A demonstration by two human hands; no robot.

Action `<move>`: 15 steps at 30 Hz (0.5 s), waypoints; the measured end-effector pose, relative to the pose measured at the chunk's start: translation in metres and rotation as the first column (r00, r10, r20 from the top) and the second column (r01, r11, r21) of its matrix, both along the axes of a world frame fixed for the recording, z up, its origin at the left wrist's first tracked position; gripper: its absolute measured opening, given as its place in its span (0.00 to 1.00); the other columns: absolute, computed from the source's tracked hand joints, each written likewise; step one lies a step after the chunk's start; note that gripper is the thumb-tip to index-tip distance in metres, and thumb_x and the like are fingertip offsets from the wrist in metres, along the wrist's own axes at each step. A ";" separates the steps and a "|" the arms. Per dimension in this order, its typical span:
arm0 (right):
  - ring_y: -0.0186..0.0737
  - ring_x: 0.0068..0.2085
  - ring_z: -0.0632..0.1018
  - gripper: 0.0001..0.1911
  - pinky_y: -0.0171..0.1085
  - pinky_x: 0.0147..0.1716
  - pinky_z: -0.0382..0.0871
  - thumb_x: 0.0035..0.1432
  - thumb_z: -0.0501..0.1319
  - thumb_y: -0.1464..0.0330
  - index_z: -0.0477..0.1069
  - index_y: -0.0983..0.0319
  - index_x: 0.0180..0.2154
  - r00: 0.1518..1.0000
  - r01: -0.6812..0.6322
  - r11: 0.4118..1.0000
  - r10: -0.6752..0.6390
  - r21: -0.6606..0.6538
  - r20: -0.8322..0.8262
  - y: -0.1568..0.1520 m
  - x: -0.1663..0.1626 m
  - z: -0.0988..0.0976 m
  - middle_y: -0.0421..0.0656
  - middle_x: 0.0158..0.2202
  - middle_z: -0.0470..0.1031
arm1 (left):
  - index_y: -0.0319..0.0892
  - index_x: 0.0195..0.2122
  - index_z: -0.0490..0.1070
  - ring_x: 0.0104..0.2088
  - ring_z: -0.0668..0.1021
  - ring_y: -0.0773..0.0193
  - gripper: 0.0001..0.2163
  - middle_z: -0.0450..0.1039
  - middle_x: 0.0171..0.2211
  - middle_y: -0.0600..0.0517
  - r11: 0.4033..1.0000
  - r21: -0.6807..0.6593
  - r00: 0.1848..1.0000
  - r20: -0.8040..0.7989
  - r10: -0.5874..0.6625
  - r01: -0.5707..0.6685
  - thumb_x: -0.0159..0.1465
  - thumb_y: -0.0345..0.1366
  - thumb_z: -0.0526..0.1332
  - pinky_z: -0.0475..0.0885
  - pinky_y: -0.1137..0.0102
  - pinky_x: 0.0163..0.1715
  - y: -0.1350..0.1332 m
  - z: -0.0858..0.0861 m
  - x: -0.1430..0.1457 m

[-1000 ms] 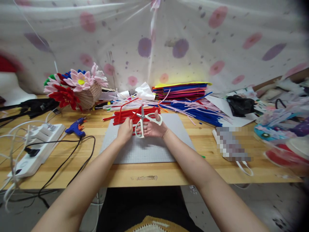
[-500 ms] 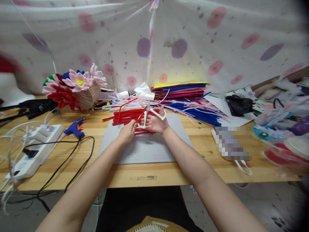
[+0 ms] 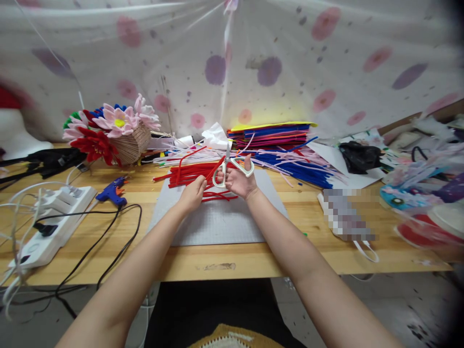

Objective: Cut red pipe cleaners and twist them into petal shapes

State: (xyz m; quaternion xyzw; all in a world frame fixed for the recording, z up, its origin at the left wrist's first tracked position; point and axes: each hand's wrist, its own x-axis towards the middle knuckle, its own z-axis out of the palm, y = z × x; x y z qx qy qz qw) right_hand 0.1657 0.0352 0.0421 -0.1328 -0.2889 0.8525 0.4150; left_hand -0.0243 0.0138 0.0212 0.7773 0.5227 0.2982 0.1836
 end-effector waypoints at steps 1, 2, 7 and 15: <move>0.37 0.29 0.69 0.34 0.32 0.18 0.65 0.51 0.41 0.43 0.63 0.66 0.36 1.000 -0.003 1.000 0.003 -0.001 -0.008 0.000 -0.001 -0.001 0.46 0.28 0.68 | 0.43 0.29 0.58 0.25 0.65 0.67 0.11 0.60 0.24 0.55 1.000 -0.002 1.000 0.000 0.008 -0.008 0.63 0.42 0.42 0.57 0.72 0.27 0.001 0.000 0.000; 0.35 0.28 0.68 0.32 0.30 0.15 0.62 0.52 0.42 0.44 0.63 0.66 0.35 1.000 -0.003 1.000 0.003 -0.002 -0.014 0.000 -0.001 -0.002 0.45 0.26 0.66 | 0.43 0.29 0.58 0.25 0.65 0.67 0.11 0.60 0.23 0.55 1.000 -0.004 1.000 -0.003 0.018 -0.018 0.63 0.42 0.42 0.57 0.72 0.27 0.003 -0.001 0.000; 0.29 0.22 0.60 0.21 0.25 0.10 0.52 0.57 0.44 0.53 0.62 0.64 0.31 1.000 0.007 1.000 -0.007 -0.021 -0.020 0.000 -0.006 -0.006 0.39 0.22 0.57 | 0.44 0.29 0.58 0.25 0.65 0.67 0.11 0.60 0.24 0.55 1.000 -0.007 1.000 -0.020 0.017 -0.017 0.63 0.42 0.43 0.58 0.72 0.27 0.005 -0.009 -0.002; 0.28 0.21 0.62 0.25 0.25 0.11 0.46 0.54 0.46 0.47 0.63 0.62 0.29 0.922 -0.046 0.985 -0.022 0.166 0.387 -0.001 -0.001 -0.004 0.38 0.21 0.58 | 0.43 0.28 0.57 0.26 0.66 0.68 0.11 0.61 0.25 0.54 0.996 0.020 0.996 0.039 0.081 -0.082 0.63 0.41 0.42 0.60 0.72 0.28 0.004 -0.018 -0.013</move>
